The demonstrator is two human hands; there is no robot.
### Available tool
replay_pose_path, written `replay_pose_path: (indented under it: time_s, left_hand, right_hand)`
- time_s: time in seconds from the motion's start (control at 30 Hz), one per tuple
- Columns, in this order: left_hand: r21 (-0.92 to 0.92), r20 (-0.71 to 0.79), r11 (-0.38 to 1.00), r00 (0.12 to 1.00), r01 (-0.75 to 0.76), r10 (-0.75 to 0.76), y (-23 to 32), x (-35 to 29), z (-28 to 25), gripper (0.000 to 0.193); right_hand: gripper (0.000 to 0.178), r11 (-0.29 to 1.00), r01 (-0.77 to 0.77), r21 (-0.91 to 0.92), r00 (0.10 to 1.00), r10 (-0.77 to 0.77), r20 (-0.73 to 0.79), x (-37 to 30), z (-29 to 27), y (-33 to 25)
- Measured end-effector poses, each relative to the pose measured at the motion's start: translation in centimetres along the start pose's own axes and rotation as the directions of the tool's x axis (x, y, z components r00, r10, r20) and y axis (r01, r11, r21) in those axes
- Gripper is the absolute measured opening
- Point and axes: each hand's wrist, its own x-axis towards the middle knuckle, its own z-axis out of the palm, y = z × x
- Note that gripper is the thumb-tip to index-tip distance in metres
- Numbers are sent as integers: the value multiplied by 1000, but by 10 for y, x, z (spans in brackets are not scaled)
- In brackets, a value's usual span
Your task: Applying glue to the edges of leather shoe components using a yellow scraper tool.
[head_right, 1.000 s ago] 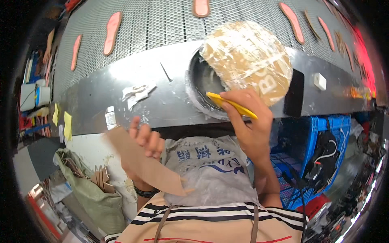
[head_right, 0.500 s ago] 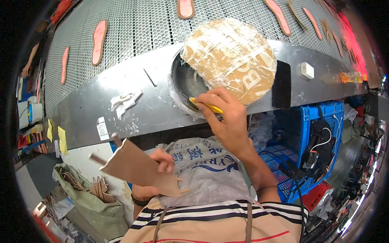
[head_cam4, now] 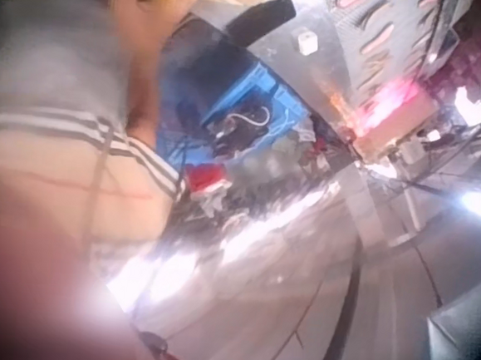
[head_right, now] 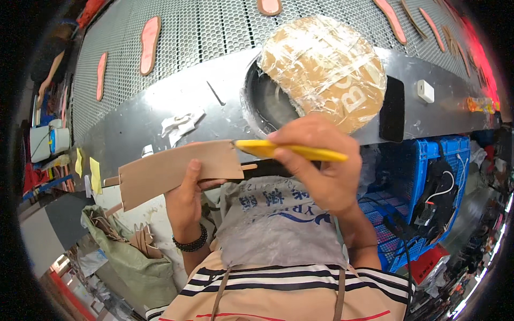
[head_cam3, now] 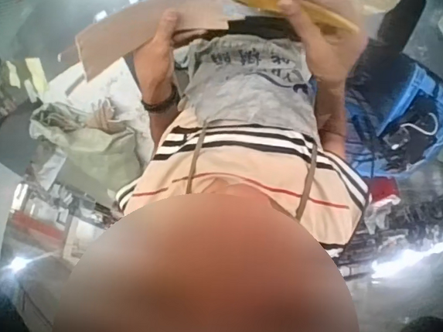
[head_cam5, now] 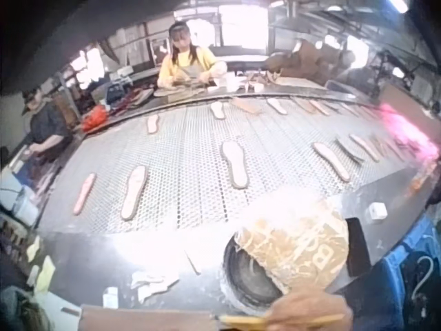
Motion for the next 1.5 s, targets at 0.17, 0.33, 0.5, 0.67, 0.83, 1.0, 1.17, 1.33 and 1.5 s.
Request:
replay_pose_path:
  time_s: [0.17,0.33,0.5,0.67,0.83,1.0,1.17,1.33,1.5]
  left_hand:
    - [52,40,998,998,-40,38,0,2,2,35]
    - [-20,-14,999,999,-48,47,-2,4,5,35]
    - [-55,-59,993,993,-103,100,-2,4,12,36]
    - [-132,-103,978,984,-161,148,4,3,22,36]
    - [-99,-101,980,981,-173,163,4,-1,23,38]
    - [-104,-98,970,973,-218,208,5,-3,30,38]
    - [379,197,878,953,-292,232,23,12,-4,26]
    - [600,645,516,751,-612,141,73,31,-22,24]
    - [692,720,-59,680,-720,140,89,34,-5,29]
  right_hand:
    - [20,977,158,-140,968,-125,220,9,12,1]
    - [20,970,239,-52,887,-196,418,14,0,2]
    - [15,957,286,43,848,-274,454,11,-4,-2]
    - [35,951,301,66,935,-308,175,-1,22,12]
    - [29,958,288,-5,953,-287,-96,-9,16,23]
    - [33,944,329,10,944,-330,11,9,31,25]
    - [28,997,56,-43,998,-57,-21,5,2,8]
    - [53,979,0,-205,908,86,410,20,12,-17]
    - [23,973,215,-86,936,-180,303,12,25,2]
